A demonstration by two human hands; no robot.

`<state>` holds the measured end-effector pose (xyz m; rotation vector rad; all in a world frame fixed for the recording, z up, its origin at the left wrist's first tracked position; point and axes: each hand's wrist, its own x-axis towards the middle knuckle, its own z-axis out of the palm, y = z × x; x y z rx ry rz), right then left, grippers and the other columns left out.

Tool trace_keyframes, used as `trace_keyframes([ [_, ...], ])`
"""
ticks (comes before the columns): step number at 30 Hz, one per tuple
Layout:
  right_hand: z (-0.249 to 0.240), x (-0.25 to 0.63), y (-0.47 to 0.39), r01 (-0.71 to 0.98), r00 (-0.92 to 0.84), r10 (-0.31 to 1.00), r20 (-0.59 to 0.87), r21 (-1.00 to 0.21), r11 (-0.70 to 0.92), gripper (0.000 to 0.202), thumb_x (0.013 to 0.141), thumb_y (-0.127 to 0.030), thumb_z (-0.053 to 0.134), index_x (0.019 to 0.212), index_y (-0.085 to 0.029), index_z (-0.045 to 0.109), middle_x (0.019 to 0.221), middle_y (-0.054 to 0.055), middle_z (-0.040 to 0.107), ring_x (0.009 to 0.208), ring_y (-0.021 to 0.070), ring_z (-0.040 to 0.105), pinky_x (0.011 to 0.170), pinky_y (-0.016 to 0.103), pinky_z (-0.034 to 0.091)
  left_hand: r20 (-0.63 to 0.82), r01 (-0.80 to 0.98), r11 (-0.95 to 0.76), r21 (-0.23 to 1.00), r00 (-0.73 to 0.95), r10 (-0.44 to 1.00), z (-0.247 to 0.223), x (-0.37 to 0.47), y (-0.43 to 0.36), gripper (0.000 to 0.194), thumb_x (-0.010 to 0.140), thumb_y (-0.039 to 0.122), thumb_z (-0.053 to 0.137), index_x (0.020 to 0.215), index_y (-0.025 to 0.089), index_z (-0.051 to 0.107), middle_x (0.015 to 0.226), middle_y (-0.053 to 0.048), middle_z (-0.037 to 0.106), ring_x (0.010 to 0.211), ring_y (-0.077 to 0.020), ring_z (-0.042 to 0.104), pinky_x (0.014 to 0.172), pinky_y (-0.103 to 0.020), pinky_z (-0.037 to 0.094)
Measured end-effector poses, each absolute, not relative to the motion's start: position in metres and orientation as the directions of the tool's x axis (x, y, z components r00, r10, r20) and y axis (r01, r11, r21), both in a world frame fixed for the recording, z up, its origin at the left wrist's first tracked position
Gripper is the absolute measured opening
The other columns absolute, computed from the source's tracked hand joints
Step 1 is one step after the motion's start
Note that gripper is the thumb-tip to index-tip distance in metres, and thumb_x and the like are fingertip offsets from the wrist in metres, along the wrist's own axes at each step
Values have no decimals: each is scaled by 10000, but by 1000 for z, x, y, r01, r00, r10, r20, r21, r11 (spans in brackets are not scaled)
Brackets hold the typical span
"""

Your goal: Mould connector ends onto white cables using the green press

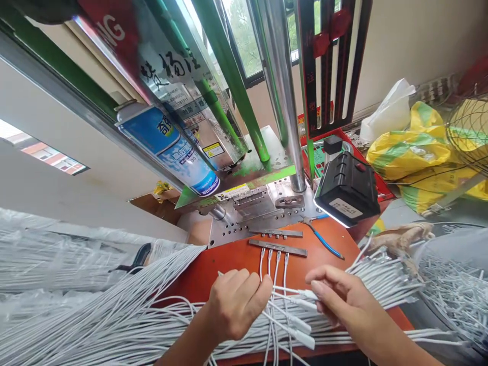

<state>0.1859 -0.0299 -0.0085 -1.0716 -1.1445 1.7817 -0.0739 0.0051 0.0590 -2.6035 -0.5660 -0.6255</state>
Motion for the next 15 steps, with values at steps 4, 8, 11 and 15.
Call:
trace_keyframes([
  [4,-1,183,-30,-126,-292,938,-185,-965,-230,417,955,-623,621,1007,-211,643,711,-24,539,636,122,491,561,253,383,498,449,-836,-316,828,257,67,-73,-2,290,907,53,456,1134,41,636,741,-75,648,596,-163,532,542,-325,304],
  [8,4,183,-35,-78,-249,958,-144,-983,-168,420,948,-625,621,1019,-211,641,752,-2,562,704,157,547,615,278,440,506,437,-829,-349,832,226,71,-71,-13,271,923,75,477,1132,55,647,749,-73,672,598,-165,578,517,-316,354],
  [11,4,185,-34,-2,-254,960,-115,-993,-119,406,993,-611,542,1052,-221,635,734,-1,574,648,160,541,570,288,437,535,446,-827,-343,816,218,77,-92,-11,253,974,103,464,1140,91,654,791,-72,702,646,-169,634,560,-310,457],
  [15,-12,191,-15,341,-179,972,149,-918,203,309,1050,-475,455,1152,-249,640,1017,79,688,893,230,640,806,384,530,875,912,-410,-8,205,439,86,-148,15,270,1028,205,508,1271,141,609,972,-103,726,861,-202,711,806,-347,571],
])
